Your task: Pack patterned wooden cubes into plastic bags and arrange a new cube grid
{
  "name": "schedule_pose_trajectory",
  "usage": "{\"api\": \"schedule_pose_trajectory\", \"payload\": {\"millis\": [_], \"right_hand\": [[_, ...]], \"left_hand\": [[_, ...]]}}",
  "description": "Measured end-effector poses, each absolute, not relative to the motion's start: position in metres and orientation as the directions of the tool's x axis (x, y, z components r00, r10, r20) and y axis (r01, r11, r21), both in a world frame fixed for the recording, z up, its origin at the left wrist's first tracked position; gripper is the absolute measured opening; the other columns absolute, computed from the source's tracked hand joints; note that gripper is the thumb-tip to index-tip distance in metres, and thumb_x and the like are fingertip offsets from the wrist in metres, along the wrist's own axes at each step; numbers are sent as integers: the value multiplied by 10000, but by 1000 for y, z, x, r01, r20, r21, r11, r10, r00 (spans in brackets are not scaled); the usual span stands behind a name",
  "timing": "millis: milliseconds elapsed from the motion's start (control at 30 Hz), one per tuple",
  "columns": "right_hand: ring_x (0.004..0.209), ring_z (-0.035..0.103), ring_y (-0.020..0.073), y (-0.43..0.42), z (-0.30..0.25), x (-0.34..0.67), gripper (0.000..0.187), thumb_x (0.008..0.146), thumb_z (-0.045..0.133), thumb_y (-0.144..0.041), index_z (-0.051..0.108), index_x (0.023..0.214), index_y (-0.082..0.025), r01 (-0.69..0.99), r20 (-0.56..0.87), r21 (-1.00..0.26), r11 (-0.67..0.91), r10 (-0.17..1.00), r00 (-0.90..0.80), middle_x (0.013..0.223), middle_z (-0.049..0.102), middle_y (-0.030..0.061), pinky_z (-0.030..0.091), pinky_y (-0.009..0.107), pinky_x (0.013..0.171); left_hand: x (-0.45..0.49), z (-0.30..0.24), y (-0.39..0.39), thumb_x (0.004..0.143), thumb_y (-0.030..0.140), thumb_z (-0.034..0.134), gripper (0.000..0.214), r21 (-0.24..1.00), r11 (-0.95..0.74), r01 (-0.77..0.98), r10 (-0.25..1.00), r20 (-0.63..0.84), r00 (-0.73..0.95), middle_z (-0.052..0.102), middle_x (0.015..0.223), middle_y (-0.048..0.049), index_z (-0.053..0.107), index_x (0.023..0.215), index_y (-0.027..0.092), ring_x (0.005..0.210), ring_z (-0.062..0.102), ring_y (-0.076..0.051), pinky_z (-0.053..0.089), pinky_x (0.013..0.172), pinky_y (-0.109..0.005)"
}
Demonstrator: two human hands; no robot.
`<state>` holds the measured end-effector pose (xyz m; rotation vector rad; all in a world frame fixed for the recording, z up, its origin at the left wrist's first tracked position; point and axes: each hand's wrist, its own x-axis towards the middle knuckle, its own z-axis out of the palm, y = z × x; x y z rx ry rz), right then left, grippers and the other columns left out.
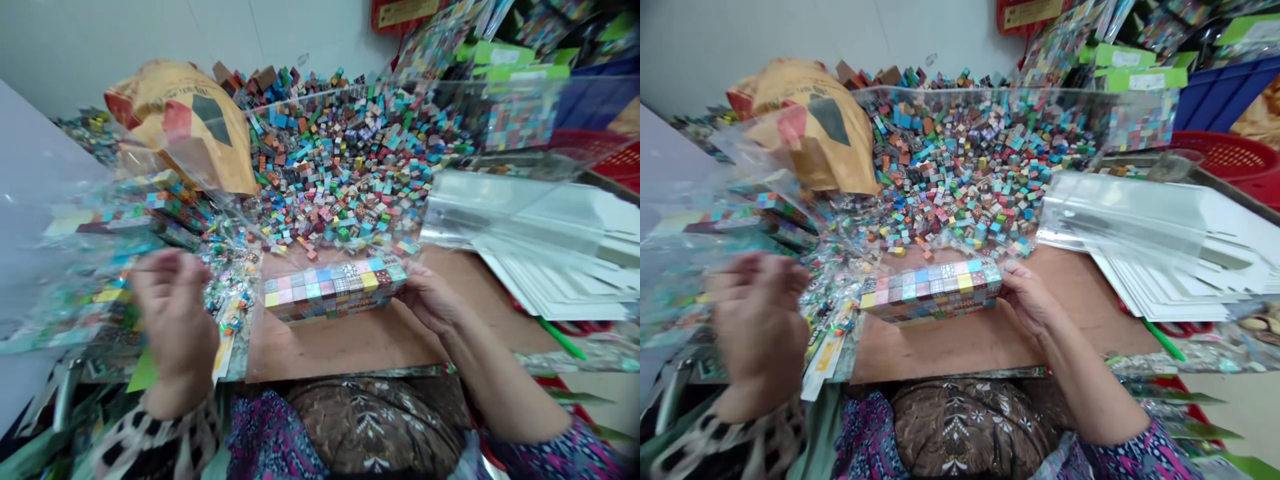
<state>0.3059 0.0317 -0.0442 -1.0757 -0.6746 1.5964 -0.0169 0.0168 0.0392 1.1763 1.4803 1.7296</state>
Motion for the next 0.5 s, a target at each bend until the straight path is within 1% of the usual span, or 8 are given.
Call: {"api": "schedule_pose_trajectory", "payload": {"millis": [33, 67, 100, 133, 200, 267, 367, 500], "right_hand": [[651, 546, 143, 32, -44, 306, 343, 528, 894, -345, 693, 781, -232, -442, -307, -847, -295, 951, -47, 732, 668, -19, 444, 263, 625], [664, 556, 148, 32, -44, 306, 334, 543, 886, -332, 697, 801, -237, -440, -309, -848, -297, 950, -46, 761, 682, -15, 446, 267, 629], [678, 565, 153, 32, -45, 307, 320, 561, 875, -320, 698, 817, -243, -440, -310, -848, -296, 950, -43, 794, 695, -11, 447, 271, 633], [691, 572, 157, 32, -45, 307, 301, 581, 863, -311, 696, 823, -248, -441, -310, -848, -294, 950, -39, 826, 706, -8, 446, 275, 636], [713, 584, 168, 32, -46, 307, 263, 609, 844, -302, 690, 816, -253, -446, -309, -847, -291, 951, -33, 874, 719, 1, 442, 284, 640], [722, 590, 177, 32, -47, 307, 242, 626, 834, -309, 687, 811, -257, -444, -312, -847, -291, 950, -28, 892, 724, 9, 440, 291, 643], [720, 586, 176, 32, -47, 306, 235, 633, 829, -318, 690, 813, -256, -426, -308, -857, -289, 951, -25, 867, 718, 8, 437, 289, 648], [669, 548, 152, 32, -45, 304, 269, 608, 847, -315, 699, 821, -246, -433, -298, -856, -281, 954, -29, 769, 684, -10, 425, 269, 636]], "left_hand": [[-10, 27, 13, 767, 349, 800, 288, 989, -149, 1, 889, 135, -437, 611, 832, 36, 650, 983, 230, 691, 561, -77, 454, 598, -160], [-4, 16, 11, 705, 344, 839, 281, 997, -58, -56, 923, 32, -384, 585, 708, 28, 648, 836, 184, 595, 529, -87, 432, 525, -176], [0, 7, 9, 683, 352, 846, 282, 974, 127, -189, 944, -177, -278, 573, 647, 26, 643, 766, 175, 547, 509, -89, 425, 497, -187], [3, -1, 8, 690, 370, 833, 278, 912, 296, -284, 924, -349, -159, 595, 640, 10, 663, 774, 168, 527, 513, -97, 427, 482, -199], [6, -10, 9, 724, 382, 799, 261, 793, 466, -391, 856, -516, -26, 668, 686, -26, 712, 840, 164, 504, 526, -102, 409, 450, -203], [6, -13, 11, 737, 341, 784, 215, 761, 500, -414, 836, -549, -1, 708, 712, -40, 740, 854, 166, 489, 533, -98, 384, 427, -194], [2, -12, 13, 712, 271, 792, 137, 776, 500, -383, 841, -540, 4, 704, 661, -34, 754, 789, 164, 479, 542, -102, 374, 419, -194], [-2, -13, 13, 662, 231, 812, 174, 786, 510, -350, 842, -540, 15, 727, 705, -48, 774, 821, 172, 520, 573, -124, 421, 458, -214]]}}
